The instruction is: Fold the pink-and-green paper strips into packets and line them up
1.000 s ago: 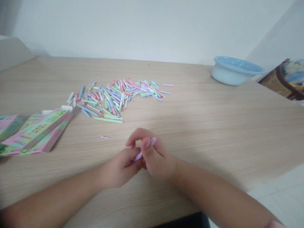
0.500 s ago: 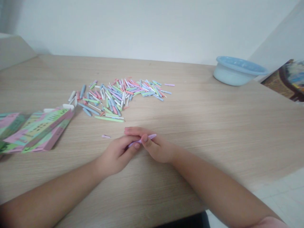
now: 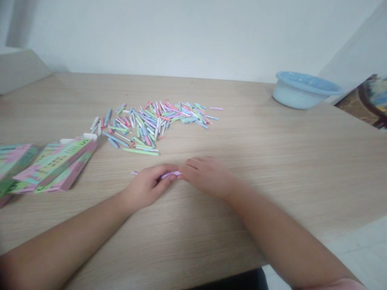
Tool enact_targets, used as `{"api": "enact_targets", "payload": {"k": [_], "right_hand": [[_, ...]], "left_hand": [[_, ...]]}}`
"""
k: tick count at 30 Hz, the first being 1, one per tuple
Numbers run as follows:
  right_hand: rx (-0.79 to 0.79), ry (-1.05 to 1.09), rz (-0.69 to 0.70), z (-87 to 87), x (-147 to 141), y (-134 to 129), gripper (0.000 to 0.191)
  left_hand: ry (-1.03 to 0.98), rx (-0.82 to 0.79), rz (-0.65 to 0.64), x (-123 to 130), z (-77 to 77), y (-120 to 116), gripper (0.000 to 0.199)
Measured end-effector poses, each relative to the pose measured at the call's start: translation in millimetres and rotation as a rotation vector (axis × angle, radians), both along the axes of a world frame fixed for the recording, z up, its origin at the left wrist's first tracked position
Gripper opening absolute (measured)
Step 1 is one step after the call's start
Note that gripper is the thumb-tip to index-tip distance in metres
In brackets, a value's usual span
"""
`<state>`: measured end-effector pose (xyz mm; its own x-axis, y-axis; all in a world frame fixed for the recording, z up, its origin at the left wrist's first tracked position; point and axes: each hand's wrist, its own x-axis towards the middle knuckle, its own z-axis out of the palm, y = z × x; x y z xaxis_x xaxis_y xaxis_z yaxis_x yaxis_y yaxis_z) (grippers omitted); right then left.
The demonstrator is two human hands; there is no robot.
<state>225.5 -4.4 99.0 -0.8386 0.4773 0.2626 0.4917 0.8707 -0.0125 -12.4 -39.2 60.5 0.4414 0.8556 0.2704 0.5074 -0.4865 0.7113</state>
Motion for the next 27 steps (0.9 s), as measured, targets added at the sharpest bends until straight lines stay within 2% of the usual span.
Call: {"api": "enact_targets", "payload": {"k": [4, 6, 8, 11, 13, 16, 19, 21, 23, 27], "right_hand": [[-0.356, -0.019, -0.161, 5.0, -6, -1, 0.042], [-0.469, 0.051, -0.203, 5.3, -5, 1, 0.037], [-0.470, 0.130, -0.199, 5.5, -2, 3, 0.027], [-0.394, 0.148, -0.081, 7.5, 2, 5, 0.018], [-0.382, 0.120, -0.031, 9.2, 3, 6, 0.020], [-0.400, 0.087, -0.101, 10.8, 2, 5, 0.027], [-0.487, 0.021, -0.198, 11.5, 0, 3, 0.039], [-0.521, 0.027, -0.217, 11.7, 1, 3, 0.037], [-0.490, 0.079, -0.168, 11.4, 3, 4, 0.026], [-0.426, 0.109, -0.050, 10.0, 5, 7, 0.017]], "left_hand": [[0.124, -0.005, 0.015, -1, -1.4, -1, 0.029], [0.153, -0.002, 0.012, 0, -1.4, -1, 0.028], [0.142, -0.008, 0.033, 0, -1.0, 0, 0.027], [0.112, -0.031, 0.072, 1, -0.2, 1, 0.026], [0.092, -0.036, 0.071, 1, -0.3, 2, 0.027], [0.079, -0.028, 0.043, 1, -0.9, 2, 0.029], [0.123, -0.022, 0.030, 1, -1.2, 1, 0.030], [0.151, -0.022, 0.030, 1, -0.9, 1, 0.031], [0.144, -0.027, 0.036, 1, -0.6, 1, 0.031], [0.133, -0.033, 0.052, 1, -1.5, 2, 0.032]]}}
